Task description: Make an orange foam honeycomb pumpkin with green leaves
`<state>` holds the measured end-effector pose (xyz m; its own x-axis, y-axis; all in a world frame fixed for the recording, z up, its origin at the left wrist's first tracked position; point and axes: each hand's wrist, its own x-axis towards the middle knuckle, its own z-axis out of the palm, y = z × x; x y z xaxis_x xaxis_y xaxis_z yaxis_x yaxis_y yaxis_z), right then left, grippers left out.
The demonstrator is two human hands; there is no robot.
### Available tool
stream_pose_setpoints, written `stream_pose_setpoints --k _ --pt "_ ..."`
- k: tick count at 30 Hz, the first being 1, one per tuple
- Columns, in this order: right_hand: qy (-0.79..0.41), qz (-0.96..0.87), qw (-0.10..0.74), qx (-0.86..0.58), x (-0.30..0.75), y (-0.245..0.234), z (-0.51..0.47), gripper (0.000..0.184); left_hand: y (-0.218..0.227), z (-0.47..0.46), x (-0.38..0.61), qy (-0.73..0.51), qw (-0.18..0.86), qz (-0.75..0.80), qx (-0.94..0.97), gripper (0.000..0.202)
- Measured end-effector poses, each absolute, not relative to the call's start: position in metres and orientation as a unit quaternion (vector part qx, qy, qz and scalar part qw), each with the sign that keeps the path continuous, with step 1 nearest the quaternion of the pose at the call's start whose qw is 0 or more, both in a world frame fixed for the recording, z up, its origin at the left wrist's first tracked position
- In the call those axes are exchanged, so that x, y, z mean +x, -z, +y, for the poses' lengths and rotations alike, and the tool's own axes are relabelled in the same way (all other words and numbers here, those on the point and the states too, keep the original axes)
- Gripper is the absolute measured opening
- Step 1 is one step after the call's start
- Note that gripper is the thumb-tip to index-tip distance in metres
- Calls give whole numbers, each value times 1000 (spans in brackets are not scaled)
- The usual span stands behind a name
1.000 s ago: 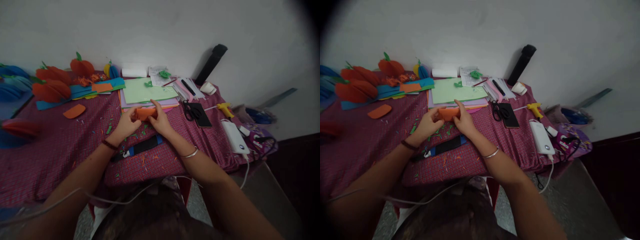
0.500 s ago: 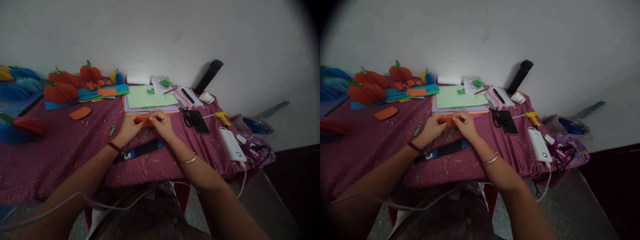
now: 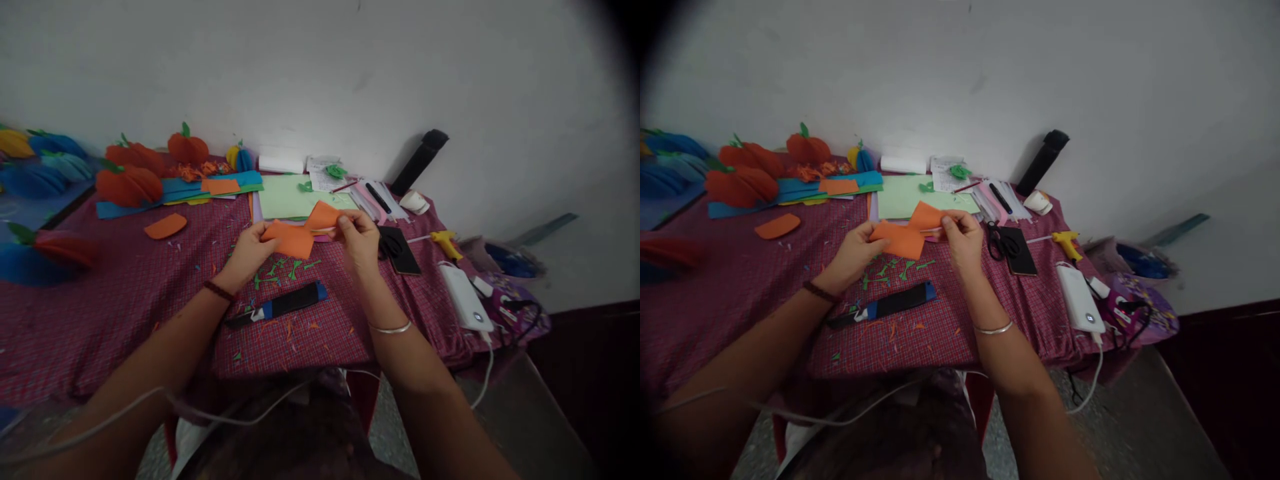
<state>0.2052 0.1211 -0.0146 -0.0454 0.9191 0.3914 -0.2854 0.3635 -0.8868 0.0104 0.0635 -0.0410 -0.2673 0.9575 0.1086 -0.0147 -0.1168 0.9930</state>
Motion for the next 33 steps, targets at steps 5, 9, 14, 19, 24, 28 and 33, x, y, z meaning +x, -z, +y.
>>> stream_pose_setpoints --k 5,9,14,19,24,28,33 --pt "-453 -689 519 -227 197 23 110 16 33 57 13 -616 513 467 373 27" --pt "-315 -790 483 -210 190 31 108 10 31 54 16 -622 581 412 325 19" --pt "-226 -831 467 -203 184 38 107 18 33 55 18 -646 600 368 294 11" --pt "-207 -837 454 -226 183 39 105 22 38 55 22 -648 584 374 316 27" --pt "-376 -733 480 -302 191 41 115 70 44 56 22 -627 535 423 377 25" --pt "-503 -713 406 -271 195 47 125 31 46 59 20 -593 454 486 454 17" --pt "-492 -700 427 -293 192 58 128 20 48 63 17 -561 308 571 515 29"
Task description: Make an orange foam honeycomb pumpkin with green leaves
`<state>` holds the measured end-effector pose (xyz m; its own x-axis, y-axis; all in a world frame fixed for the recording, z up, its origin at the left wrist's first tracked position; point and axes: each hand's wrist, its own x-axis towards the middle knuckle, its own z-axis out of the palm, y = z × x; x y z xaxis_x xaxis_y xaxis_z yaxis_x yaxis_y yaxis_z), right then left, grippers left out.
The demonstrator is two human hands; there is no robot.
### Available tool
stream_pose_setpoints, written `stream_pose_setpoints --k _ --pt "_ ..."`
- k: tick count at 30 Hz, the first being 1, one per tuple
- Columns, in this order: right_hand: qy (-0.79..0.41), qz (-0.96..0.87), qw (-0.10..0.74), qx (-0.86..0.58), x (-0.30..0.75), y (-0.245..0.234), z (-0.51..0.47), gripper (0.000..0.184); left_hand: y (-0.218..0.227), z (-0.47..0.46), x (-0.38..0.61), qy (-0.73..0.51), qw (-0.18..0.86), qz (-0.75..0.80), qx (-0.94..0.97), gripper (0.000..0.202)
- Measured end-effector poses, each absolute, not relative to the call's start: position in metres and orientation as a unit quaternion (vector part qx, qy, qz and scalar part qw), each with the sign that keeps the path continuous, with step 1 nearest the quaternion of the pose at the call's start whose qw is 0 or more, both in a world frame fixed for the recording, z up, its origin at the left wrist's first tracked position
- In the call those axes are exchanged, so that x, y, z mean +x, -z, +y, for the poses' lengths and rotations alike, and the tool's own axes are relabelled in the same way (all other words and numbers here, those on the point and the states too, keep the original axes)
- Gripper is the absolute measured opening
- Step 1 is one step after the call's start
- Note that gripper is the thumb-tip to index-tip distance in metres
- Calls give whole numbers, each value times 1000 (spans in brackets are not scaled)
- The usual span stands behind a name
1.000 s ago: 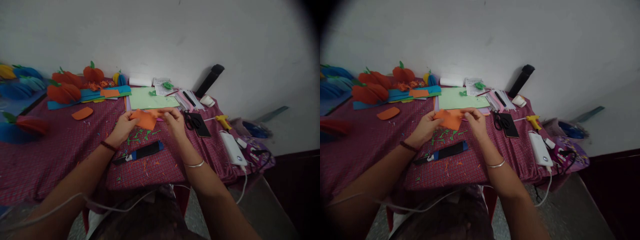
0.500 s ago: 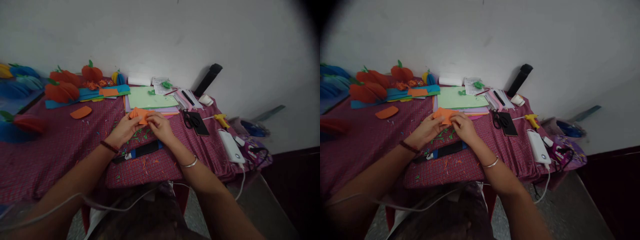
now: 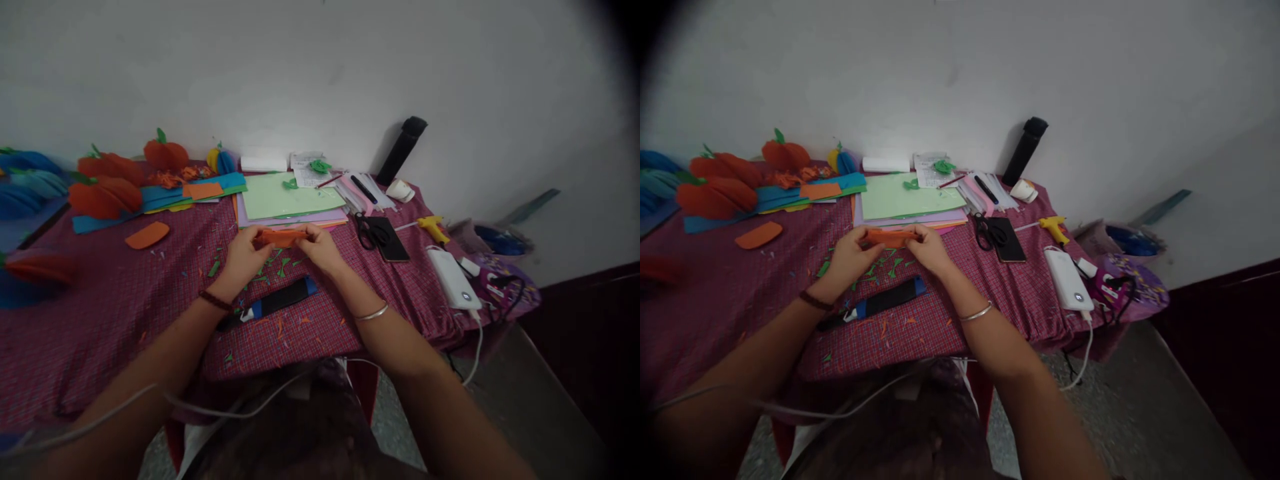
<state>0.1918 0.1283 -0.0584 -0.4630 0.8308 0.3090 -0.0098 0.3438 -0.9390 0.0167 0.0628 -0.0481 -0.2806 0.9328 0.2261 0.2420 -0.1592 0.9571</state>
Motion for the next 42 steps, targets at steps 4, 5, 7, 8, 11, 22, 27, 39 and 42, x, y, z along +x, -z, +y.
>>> stream_pose_setpoints --k 4,5,7,8,11,22,27,39,42 --pt "-488 -694 430 -309 187 66 127 39 53 66 18 -538 251 594 544 50" --pt "-486 -693 431 -314 186 68 127 45 55 66 20 -532 248 594 549 56" --pt "-480 -691 433 -324 185 70 126 54 58 66 24 -524 245 594 558 70" --pt "-477 -690 434 -328 184 71 126 57 59 66 26 -526 250 590 560 77" --pt "-472 -689 438 -333 182 73 127 63 63 65 32 -563 302 549 539 90" --pt "-453 -701 454 -313 179 77 126 61 62 62 30 -462 174 616 615 76" --pt "-438 -703 477 -293 178 60 115 50 58 61 23 -471 118 591 645 32" --pt "-394 -703 554 -210 190 19 94 17 29 34 22 -549 34 448 705 43" --pt "-407 -700 543 -221 192 18 97 7 28 36 25 -629 216 458 590 43"
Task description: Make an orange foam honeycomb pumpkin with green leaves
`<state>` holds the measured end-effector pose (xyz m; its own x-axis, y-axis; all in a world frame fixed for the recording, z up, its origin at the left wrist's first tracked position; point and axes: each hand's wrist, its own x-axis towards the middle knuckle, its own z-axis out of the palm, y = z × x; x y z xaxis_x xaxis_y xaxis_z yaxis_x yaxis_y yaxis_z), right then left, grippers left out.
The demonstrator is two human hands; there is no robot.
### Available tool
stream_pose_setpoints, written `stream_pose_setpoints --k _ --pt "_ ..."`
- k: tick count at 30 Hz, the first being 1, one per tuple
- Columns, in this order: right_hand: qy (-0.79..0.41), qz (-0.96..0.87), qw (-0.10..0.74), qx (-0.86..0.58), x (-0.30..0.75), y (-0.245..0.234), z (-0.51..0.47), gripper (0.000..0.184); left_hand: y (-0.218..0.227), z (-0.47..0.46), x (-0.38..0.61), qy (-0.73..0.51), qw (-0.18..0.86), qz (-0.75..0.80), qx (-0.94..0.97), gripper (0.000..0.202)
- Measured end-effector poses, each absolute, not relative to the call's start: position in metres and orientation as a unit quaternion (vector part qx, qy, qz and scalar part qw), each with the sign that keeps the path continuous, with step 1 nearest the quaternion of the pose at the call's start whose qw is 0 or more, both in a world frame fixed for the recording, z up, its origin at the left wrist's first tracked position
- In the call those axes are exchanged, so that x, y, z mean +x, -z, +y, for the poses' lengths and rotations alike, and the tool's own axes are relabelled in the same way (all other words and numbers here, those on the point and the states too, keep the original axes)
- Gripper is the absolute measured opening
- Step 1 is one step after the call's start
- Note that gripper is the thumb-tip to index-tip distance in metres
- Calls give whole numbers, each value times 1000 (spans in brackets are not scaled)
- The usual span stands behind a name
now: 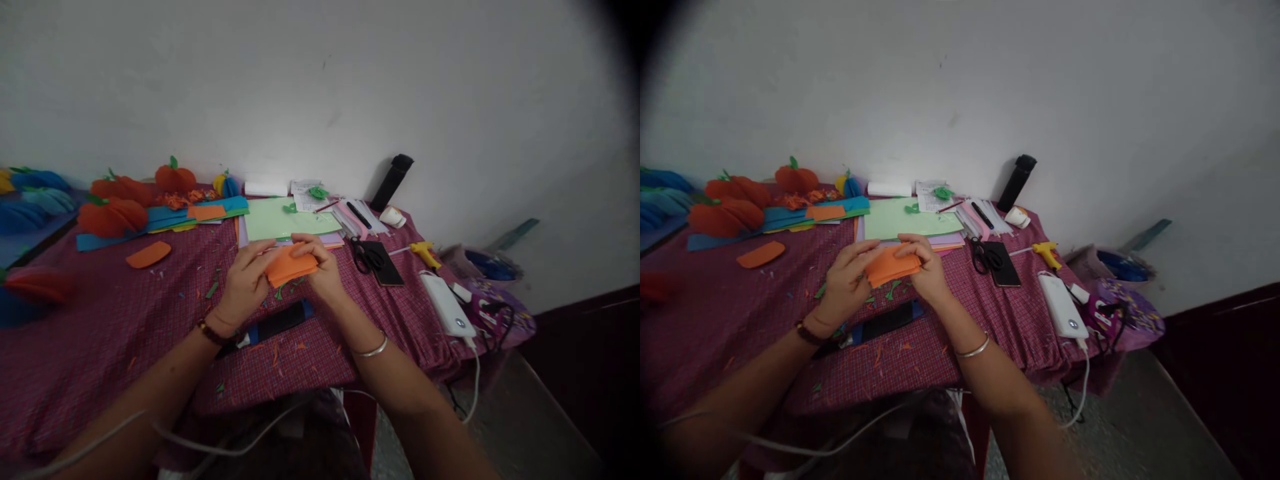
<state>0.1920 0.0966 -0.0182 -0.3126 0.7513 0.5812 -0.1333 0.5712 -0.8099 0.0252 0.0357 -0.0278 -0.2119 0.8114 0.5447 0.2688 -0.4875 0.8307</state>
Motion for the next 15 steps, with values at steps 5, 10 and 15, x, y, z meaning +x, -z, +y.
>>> stream_pose_setpoints --k 5,10,15 --pt "-440 -705 519 -198 195 20 99 7 25 47 14 -642 473 450 402 20" --pt "-465 -750 439 -170 197 18 97 8 29 46 9 -548 625 410 375 28" --pt "-507 -714 436 -206 191 23 96 15 34 40 21 -539 662 384 352 15"
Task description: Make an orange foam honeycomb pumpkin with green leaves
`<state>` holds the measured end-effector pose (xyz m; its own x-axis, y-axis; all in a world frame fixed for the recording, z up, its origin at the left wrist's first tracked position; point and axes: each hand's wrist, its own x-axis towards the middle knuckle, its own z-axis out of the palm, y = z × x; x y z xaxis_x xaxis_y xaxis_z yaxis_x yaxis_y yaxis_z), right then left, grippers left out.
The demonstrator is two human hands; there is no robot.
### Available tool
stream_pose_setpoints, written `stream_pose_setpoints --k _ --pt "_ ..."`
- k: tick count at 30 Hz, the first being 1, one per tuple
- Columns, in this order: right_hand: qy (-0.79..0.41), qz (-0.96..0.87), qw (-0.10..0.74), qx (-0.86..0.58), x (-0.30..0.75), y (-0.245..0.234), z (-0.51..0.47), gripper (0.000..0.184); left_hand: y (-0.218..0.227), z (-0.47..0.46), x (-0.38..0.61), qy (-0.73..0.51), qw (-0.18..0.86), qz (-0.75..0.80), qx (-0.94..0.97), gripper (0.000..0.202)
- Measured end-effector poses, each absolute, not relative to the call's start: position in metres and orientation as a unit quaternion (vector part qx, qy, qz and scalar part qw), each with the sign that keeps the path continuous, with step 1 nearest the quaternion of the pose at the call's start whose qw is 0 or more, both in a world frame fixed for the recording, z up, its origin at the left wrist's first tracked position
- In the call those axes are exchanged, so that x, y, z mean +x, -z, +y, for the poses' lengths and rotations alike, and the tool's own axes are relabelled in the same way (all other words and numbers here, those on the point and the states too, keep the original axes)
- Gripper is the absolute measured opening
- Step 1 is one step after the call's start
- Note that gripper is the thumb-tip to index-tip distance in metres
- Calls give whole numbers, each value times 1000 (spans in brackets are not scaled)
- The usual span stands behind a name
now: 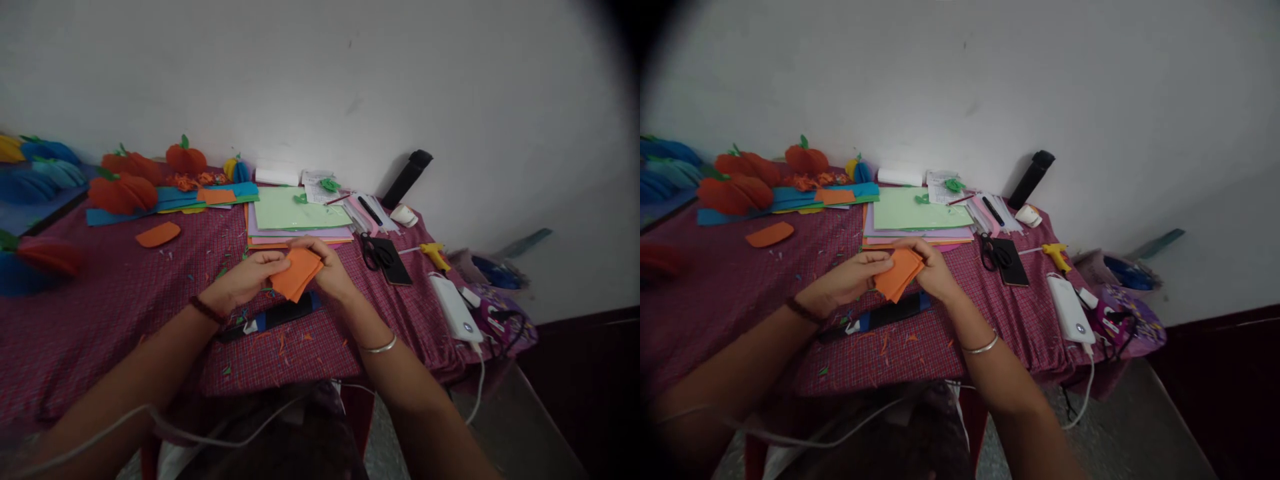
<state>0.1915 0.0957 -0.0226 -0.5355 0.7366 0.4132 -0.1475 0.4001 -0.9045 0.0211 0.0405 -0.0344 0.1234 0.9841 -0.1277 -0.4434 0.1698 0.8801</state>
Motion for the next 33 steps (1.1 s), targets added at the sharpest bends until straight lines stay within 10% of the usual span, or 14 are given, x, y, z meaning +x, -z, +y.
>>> stream_pose_setpoints --k 8,33 --pt "-601 -645 374 -286 183 33 91 43 36 45 25 -658 611 352 264 11" --pt "-369 -721 443 -385 186 32 100 18 41 46 27 -653 593 376 284 17"
